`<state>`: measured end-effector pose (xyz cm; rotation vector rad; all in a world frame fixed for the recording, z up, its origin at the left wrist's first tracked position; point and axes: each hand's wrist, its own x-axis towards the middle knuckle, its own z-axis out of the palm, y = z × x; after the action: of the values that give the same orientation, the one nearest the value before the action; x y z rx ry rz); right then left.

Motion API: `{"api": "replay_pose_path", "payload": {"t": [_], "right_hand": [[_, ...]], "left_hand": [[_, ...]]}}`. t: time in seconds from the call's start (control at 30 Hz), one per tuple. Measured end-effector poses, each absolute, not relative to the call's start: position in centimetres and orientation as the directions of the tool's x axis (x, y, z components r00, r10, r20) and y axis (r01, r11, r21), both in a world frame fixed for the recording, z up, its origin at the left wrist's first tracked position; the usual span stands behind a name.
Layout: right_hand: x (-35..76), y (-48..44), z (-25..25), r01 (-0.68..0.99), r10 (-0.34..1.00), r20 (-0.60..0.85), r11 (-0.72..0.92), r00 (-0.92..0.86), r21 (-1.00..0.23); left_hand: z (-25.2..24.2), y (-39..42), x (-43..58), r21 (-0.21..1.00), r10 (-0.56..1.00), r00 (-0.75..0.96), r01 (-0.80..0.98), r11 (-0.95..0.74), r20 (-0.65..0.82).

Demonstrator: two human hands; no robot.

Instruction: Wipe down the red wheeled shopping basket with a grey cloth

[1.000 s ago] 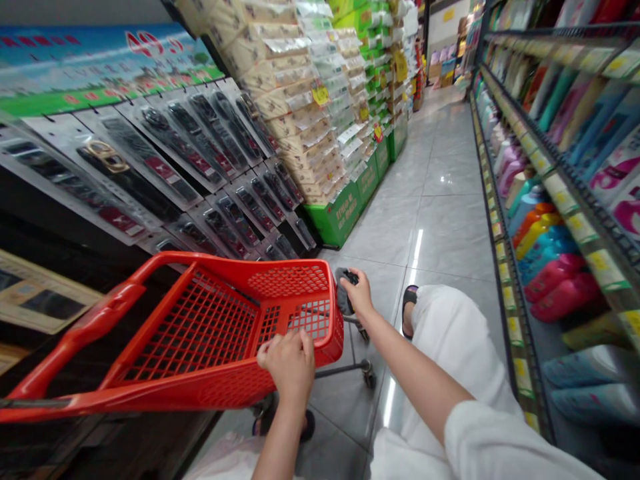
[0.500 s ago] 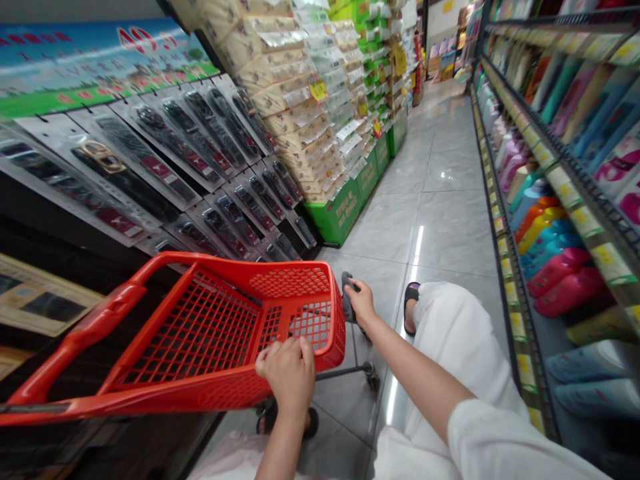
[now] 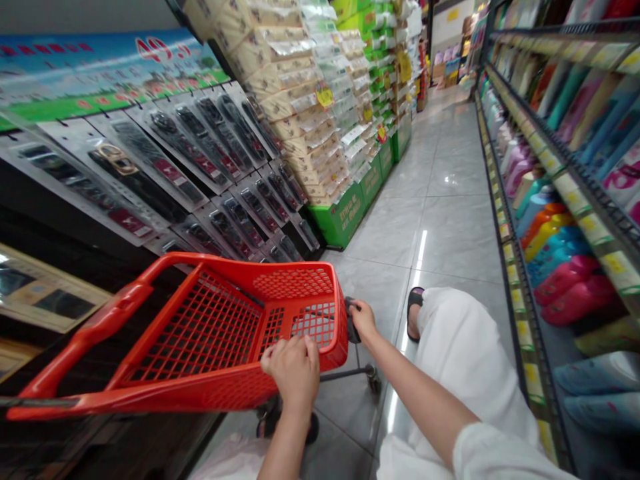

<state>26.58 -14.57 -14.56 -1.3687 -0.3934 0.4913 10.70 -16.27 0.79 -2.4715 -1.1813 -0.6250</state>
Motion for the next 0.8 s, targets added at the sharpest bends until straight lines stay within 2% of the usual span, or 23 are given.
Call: {"api": "replay_pose_path", "payload": {"t": [0.13, 0.2, 0.27, 0.4, 0.47, 0.6, 0.7, 0.8], "right_hand": [[27.6, -13.8, -11.5, -0.021, 0.543, 0.103, 0.217, 0.833, -0.976], [27.1, -14.3, -11.6, 0.030, 0.531, 0.153, 0.234, 0.834, -0.972], [25.9, -15.2, -13.0, 0.025, 0.509, 0.110, 0.171, 0.854, -0.985], [24.4, -16.7, -14.7, -0.094, 0.537, -0.068, 0.021, 0.841, -0.995], [24.7, -16.7, -13.0, -0.110, 0.551, -0.051, 0.075, 0.833, -0.991], [26.1, -16.4, -8.5, -0.042, 0.560, 0.126, 0.277, 0.819, -0.960], [25.6, -16.6, -9.6, -0.027, 0.533, 0.100, 0.226, 0.840, -0.974], [24.5, -16.8, -13.2, -0.102, 0.510, -0.044, 0.086, 0.859, -0.991]], "left_hand": [[0.7, -16.0, 11.2, -0.106, 0.661, 0.545, 0.806, -0.582, 0.516], [0.6, -15.9, 11.4, -0.116, 0.665, 0.543, 0.811, -0.573, 0.512], [0.6, -15.9, 11.6, -0.116, 0.669, 0.539, 0.815, -0.568, 0.513], [0.7, -15.9, 11.7, -0.099, 0.681, 0.524, 0.824, -0.559, 0.512], [0.8, -15.9, 11.9, -0.094, 0.688, 0.517, 0.828, -0.552, 0.509], [0.8, -15.7, 12.5, -0.072, 0.707, 0.494, 0.841, -0.536, 0.506], [0.8, -15.6, 13.0, -0.056, 0.724, 0.476, 0.852, -0.521, 0.499], [1.0, -15.6, 13.5, -0.049, 0.724, 0.472, 0.852, -0.521, 0.502]]}}
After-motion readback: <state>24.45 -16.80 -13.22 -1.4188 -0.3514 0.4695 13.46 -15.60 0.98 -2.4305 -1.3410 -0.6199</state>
